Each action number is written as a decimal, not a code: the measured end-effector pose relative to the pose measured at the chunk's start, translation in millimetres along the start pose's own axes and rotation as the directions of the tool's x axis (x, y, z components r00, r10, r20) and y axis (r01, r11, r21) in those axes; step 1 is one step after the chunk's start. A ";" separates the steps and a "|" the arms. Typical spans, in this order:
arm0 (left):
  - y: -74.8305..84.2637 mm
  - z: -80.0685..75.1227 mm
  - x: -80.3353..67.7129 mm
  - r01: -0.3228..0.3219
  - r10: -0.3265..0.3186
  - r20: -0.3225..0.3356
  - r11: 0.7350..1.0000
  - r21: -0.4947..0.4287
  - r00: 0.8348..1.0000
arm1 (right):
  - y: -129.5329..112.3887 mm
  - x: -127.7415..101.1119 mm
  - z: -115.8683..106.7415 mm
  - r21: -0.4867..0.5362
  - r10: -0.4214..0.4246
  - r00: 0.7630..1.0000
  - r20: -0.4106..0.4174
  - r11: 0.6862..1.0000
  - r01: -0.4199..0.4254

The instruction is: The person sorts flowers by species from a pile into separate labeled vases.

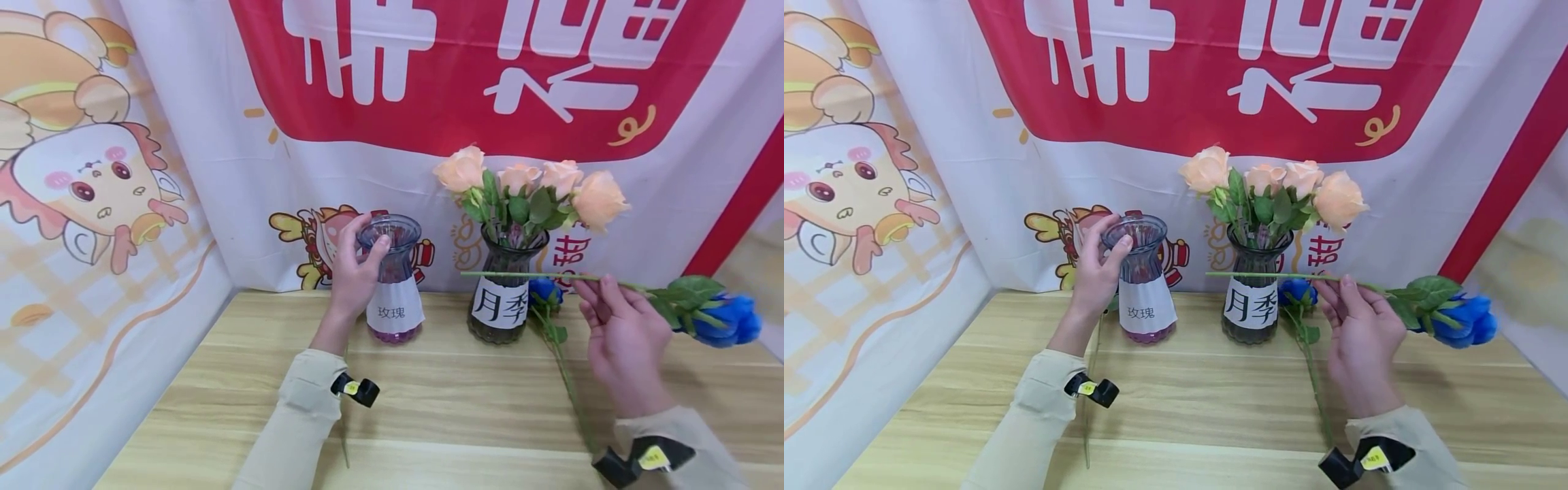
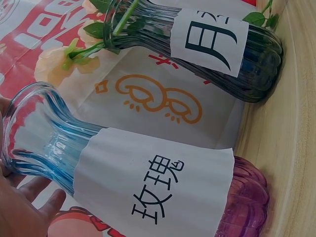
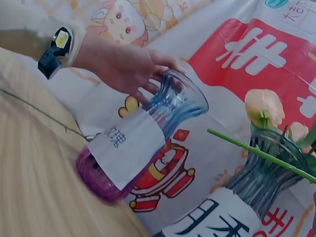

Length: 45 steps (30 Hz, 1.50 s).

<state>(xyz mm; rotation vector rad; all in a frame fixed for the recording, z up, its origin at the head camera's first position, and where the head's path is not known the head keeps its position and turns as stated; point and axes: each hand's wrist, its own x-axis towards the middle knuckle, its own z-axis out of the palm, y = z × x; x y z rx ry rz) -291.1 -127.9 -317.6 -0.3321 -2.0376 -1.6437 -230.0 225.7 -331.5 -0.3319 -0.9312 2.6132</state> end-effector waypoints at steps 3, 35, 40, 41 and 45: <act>0.6 0.1 -0.1 -0.001 0.001 -0.003 1.000 0.012 1.000 | 5.8 -3.7 11.4 0.060 -0.045 0.999 -0.005 0.997 0.045; 1.7 0.2 2.0 -0.007 0.007 0.006 1.000 -0.012 1.000 | 63.1 -41.1 103.4 0.024 -0.311 0.942 0.125 0.950 0.310; 1.1 -0.4 1.4 0.001 -0.001 0.005 1.000 -0.003 1.000 | 71.8 -43.1 110.1 -0.041 -0.362 0.919 0.154 0.927 0.372; 1.0 -0.6 1.2 0.002 -0.002 0.006 1.000 -0.002 1.000 | 73.5 -43.3 111.3 -0.052 -0.375 0.913 0.162 0.920 0.387; 0.5 -0.8 0.4 0.008 -0.008 0.009 1.000 -0.003 1.000 | 79.7 -42.4 115.4 -0.071 -0.426 0.882 0.202 0.891 0.447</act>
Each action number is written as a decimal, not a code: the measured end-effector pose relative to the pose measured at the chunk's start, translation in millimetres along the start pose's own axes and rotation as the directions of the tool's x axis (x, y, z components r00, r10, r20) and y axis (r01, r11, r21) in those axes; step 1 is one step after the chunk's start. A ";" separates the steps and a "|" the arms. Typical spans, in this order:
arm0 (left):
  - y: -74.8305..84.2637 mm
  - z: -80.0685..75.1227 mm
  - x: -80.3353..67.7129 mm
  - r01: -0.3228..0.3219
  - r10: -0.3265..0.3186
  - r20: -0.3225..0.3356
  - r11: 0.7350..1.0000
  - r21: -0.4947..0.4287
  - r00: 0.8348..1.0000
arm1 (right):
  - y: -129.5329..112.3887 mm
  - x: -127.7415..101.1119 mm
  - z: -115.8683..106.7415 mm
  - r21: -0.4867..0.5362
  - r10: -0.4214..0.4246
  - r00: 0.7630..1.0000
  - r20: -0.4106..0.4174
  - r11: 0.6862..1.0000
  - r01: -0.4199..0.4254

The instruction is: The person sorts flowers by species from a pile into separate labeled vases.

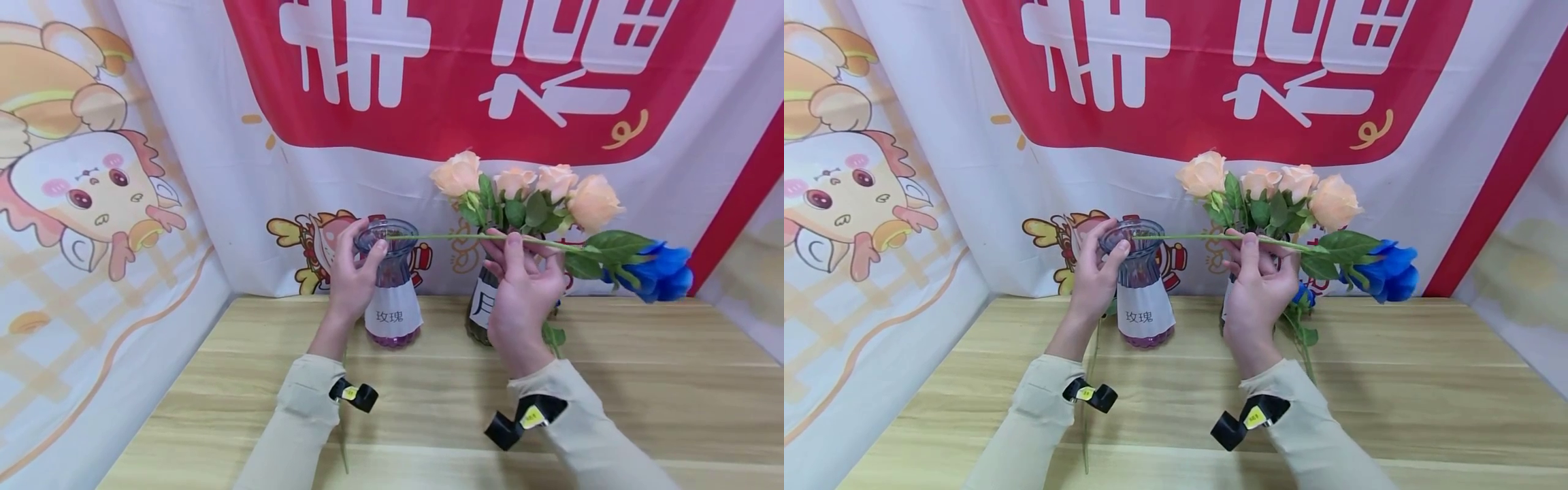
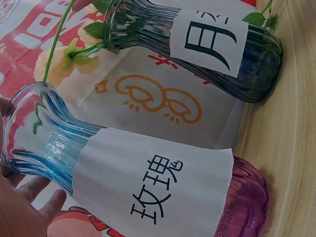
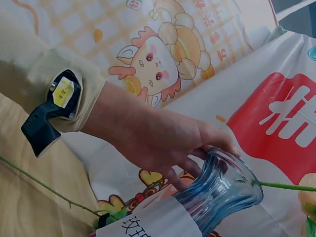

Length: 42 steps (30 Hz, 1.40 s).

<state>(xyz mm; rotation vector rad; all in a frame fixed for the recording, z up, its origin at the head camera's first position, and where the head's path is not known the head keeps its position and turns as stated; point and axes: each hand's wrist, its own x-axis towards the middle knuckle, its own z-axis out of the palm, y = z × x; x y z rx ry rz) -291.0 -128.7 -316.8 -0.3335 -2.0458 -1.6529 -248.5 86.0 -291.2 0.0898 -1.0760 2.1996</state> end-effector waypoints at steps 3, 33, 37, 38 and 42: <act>-0.7 0.1 -0.7 0.002 -0.002 0.001 1.000 -0.001 1.000 | 4.0 0.2 3.6 -0.022 -0.035 0.999 0.025 0.999 0.036; -1.4 -0.2 -0.9 -0.005 0.005 -0.005 1.000 0.010 1.000 | 32.8 6.0 50.6 -0.269 0.001 0.990 0.143 0.962 0.038; -0.7 0.3 -0.7 -0.015 0.015 -0.008 1.000 0.012 1.000 | 40.3 3.6 57.0 -0.326 0.020 0.987 0.157 0.945 0.033; -0.7 0.3 -0.6 -0.018 0.018 -0.008 1.000 0.012 1.000 | 42.4 3.1 58.1 -0.341 0.023 0.986 0.163 0.939 0.034; -0.8 0.3 -0.7 -0.019 0.019 -0.010 1.000 0.015 1.000 | 50.1 0.0 60.5 -0.461 0.066 0.984 0.166 0.887 0.018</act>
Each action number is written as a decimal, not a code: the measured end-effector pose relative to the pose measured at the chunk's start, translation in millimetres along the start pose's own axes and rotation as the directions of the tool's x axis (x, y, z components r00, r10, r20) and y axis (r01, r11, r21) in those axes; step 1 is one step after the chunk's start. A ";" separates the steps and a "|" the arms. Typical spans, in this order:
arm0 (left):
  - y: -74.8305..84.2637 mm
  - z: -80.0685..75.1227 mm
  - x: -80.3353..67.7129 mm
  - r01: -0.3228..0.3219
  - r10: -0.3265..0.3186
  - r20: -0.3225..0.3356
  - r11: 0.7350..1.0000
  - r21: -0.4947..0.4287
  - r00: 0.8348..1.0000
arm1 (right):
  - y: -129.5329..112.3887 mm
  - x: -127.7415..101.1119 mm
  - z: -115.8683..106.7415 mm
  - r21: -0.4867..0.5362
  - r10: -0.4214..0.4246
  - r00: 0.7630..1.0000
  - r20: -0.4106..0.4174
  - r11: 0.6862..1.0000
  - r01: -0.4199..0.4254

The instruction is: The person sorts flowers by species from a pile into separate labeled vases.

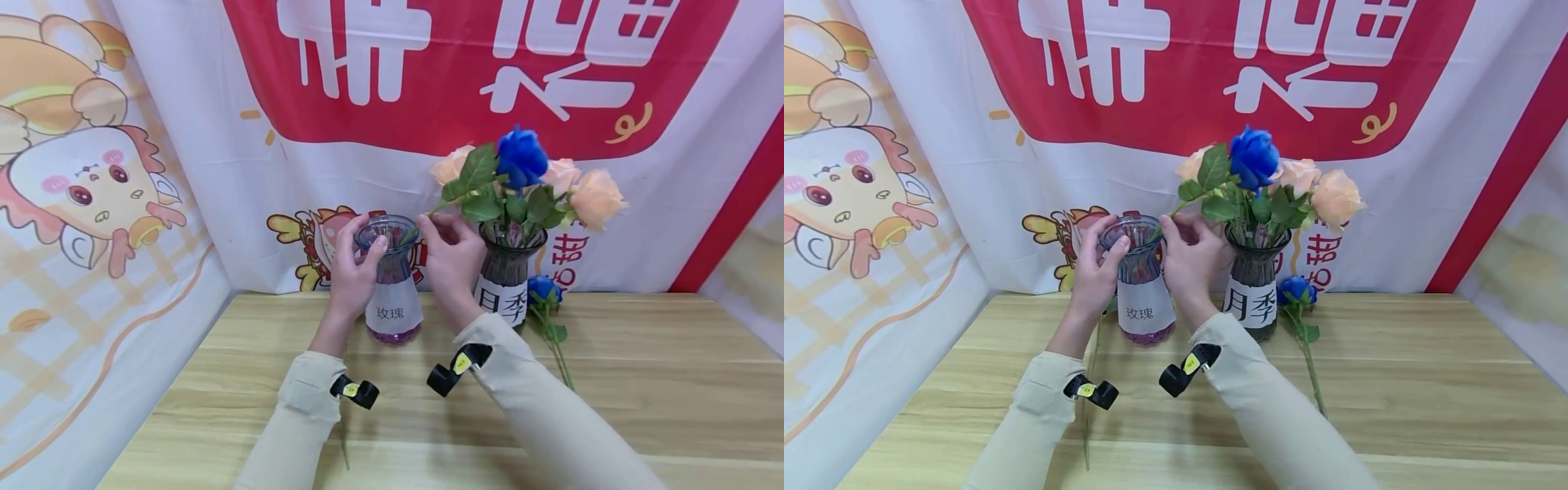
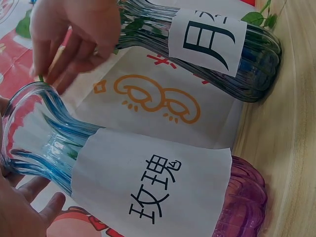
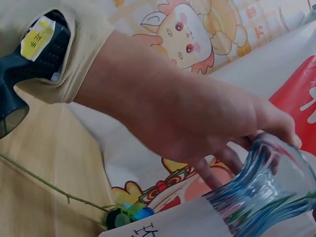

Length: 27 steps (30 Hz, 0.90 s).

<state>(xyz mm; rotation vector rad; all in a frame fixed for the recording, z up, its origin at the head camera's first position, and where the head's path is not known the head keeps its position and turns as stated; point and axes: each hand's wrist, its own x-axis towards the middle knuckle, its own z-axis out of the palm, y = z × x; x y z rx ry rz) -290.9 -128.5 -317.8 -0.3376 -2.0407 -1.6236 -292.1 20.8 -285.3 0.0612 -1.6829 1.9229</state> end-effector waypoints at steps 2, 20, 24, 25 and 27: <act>0.0 -0.1 0.0 0.003 -0.003 -0.002 1.000 0.002 1.000 | 2.9 -0.3 1.4 -0.068 0.044 0.999 0.015 0.997 -0.042; -1.0 3.3 0.6 -0.014 0.014 -0.001 1.000 -0.018 1.000 | 19.3 -7.5 -28.1 -0.053 0.263 0.933 0.246 0.965 -0.258; -0.7 2.7 0.6 -0.007 0.007 -0.002 1.000 -0.016 1.000 | 16.7 -13.6 -44.2 -0.003 0.318 0.911 0.261 0.944 -0.329; -0.6 2.5 0.6 -0.006 0.006 -0.002 1.000 -0.017 1.000 | 16.4 -15.2 -49.1 0.010 0.330 0.906 0.266 0.939 -0.345; -0.8 2.3 0.8 -0.006 0.006 -0.003 1.000 -0.019 1.000 | 16.5 -18.4 -59.2 0.029 0.342 0.900 0.269 0.932 -0.362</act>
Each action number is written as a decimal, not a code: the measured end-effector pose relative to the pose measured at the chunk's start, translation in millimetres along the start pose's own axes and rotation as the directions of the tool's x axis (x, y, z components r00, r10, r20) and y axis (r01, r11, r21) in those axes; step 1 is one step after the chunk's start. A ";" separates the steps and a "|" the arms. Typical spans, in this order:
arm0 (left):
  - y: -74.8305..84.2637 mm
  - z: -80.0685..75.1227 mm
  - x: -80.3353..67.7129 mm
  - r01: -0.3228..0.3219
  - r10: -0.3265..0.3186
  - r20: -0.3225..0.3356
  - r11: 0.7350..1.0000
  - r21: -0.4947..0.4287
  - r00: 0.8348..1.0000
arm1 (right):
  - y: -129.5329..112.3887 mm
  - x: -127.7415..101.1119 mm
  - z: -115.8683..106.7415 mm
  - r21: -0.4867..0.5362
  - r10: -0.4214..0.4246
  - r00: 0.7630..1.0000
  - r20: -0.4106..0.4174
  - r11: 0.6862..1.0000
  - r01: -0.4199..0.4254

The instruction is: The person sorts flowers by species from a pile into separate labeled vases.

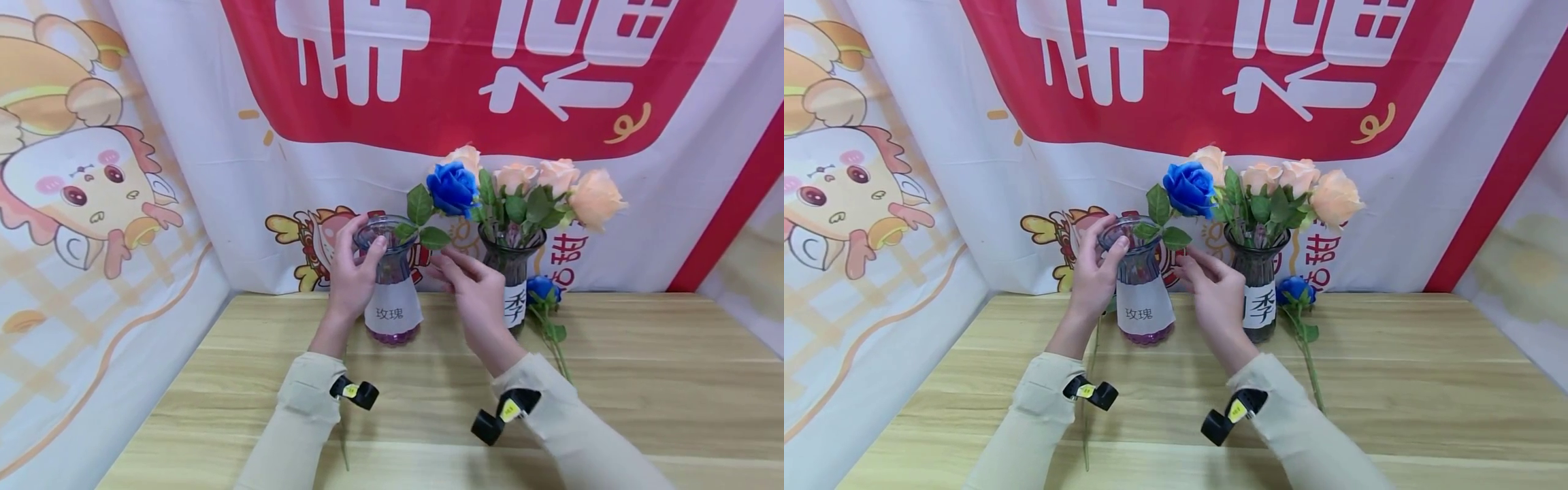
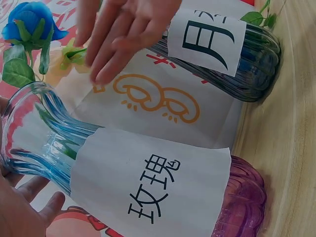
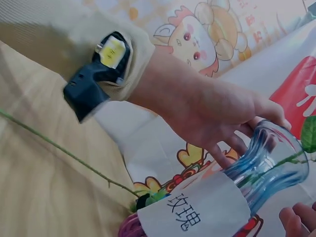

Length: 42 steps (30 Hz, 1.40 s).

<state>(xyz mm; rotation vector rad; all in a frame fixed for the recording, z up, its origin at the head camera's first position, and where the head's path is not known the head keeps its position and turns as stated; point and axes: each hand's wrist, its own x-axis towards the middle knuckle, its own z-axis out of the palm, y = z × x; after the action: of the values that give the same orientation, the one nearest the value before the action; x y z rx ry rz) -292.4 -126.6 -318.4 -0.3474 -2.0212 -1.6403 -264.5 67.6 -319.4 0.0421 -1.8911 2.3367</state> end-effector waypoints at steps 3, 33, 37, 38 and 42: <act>-0.4 -0.1 0.1 -0.004 0.004 0.001 1.000 -0.003 1.000 | 1.6 -8.7 -15.8 -0.032 -0.005 1.000 -0.006 0.999 0.005; -1.0 -2.0 -1.8 0.003 -0.003 0.006 1.000 0.018 1.000 | 7.4 -42.4 -141.2 -0.059 0.022 0.981 -0.191 0.998 -0.034; -0.3 -1.5 -1.4 0.006 -0.007 0.005 1.000 0.027 1.000 | 10.9 -42.7 -156.6 -0.069 0.035 0.979 -0.202 0.996 -0.049; -0.2 -1.4 -1.2 0.006 -0.006 0.005 1.000 0.026 1.000 | 12.0 -42.5 -160.5 -0.076 0.043 0.978 -0.204 0.995 -0.059; -0.4 -1.9 -0.8 0.007 -0.007 0.005 1.000 0.024 1.000 | 17.8 -39.0 -175.0 -0.162 0.079 0.974 -0.212 0.980 -0.115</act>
<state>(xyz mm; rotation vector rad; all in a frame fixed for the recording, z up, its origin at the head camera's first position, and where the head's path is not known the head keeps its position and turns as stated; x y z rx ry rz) -291.6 -128.4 -318.9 -0.3363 -2.0456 -1.6200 -217.0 231.2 -377.9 -0.3037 -2.0232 2.1278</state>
